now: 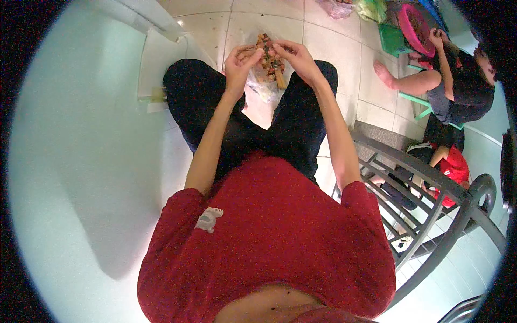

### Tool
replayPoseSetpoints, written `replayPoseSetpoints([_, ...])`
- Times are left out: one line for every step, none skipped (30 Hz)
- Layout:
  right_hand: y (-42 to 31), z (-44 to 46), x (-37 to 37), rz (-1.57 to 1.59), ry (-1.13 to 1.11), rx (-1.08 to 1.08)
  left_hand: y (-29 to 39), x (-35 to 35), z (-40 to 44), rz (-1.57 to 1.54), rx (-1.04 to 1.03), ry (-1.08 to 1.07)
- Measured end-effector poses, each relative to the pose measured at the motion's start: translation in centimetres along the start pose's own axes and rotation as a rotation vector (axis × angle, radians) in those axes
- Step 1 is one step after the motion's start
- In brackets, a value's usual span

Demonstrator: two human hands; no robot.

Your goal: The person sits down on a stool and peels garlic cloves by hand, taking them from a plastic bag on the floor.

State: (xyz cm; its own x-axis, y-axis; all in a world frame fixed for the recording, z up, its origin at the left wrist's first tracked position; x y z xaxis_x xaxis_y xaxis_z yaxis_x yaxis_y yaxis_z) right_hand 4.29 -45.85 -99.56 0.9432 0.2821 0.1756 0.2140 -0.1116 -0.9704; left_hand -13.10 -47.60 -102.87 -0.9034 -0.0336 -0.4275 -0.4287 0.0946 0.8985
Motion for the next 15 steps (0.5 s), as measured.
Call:
replayPoseSetpoints([0.0,0.0,-0.2,-0.004,-0.010,0.003,0.0,0.0,0.0,0.039,-0.012,-0.025])
replayPoseSetpoints([0.0,-0.2,-0.3,-0.029,0.019,0.017,0.0,0.1,-0.1,0.081,-0.022,-0.049])
replayPoseSetpoints([0.1,-0.3,-0.4,-0.050,0.050,0.031,-0.1,0.2,-0.1,0.082,-0.023,-0.041])
replayPoseSetpoints([0.5,-0.3,-0.6,-0.049,0.044,0.028,0.0,0.1,-0.2,0.105,-0.039,-0.045])
replayPoseSetpoints([0.6,-0.4,-0.6,-0.116,0.072,0.094,0.1,0.0,-0.3,0.129,-0.054,-0.052])
replayPoseSetpoints([0.6,-0.5,-0.6,-0.183,0.102,0.161,0.3,0.1,-0.3,0.131,-0.052,-0.052])
replayPoseSetpoints([0.4,-0.6,-0.7,-0.179,0.103,0.159,0.3,0.2,-0.3,0.154,-0.036,-0.057])
replayPoseSetpoints([0.1,-0.9,-0.8,-0.142,0.130,0.171,0.3,0.2,-0.3,0.177,-0.020,-0.064])
replayPoseSetpoints([-0.1,-1.1,-0.7,-0.106,0.156,0.183,0.3,0.1,-0.3,0.178,-0.018,-0.066])
replayPoseSetpoints([-0.3,-1.2,-0.8,-0.106,0.159,0.182,0.3,0.0,-0.3,0.139,-0.032,-0.056])
replayPoseSetpoints([-0.9,-1.4,-0.9,-0.189,0.170,0.272,0.2,0.0,-0.2,0.100,-0.046,-0.045])
replayPoseSetpoints([-1.5,-1.6,-1.0,-0.272,0.180,0.361,0.1,0.0,-0.2,0.100,-0.045,-0.046])
replayPoseSetpoints([-1.5,-1.7,-1.0,-0.271,0.180,0.360,0.1,0.0,-0.2,0.091,-0.038,-0.052])
replayPoseSetpoints([-1.5,-1.7,-1.0,-0.291,0.182,0.352,0.0,0.0,-0.2,0.081,-0.031,-0.058])
replayPoseSetpoints([-1.4,-1.7,-0.9,-0.311,0.184,0.345,0.0,0.1,-0.2,0.082,-0.031,-0.058])
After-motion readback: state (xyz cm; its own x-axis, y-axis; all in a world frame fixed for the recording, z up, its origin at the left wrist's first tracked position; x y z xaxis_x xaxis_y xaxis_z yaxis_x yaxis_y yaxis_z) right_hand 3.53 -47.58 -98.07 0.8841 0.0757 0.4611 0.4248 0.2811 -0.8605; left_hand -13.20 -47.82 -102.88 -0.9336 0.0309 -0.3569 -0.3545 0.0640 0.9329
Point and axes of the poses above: each hand's wrist, its own z-axis towards the middle knuckle, its own x-axis out of the back of the hand, y = z × x, the point moved 5 cm from there along z, towards the middle knuckle
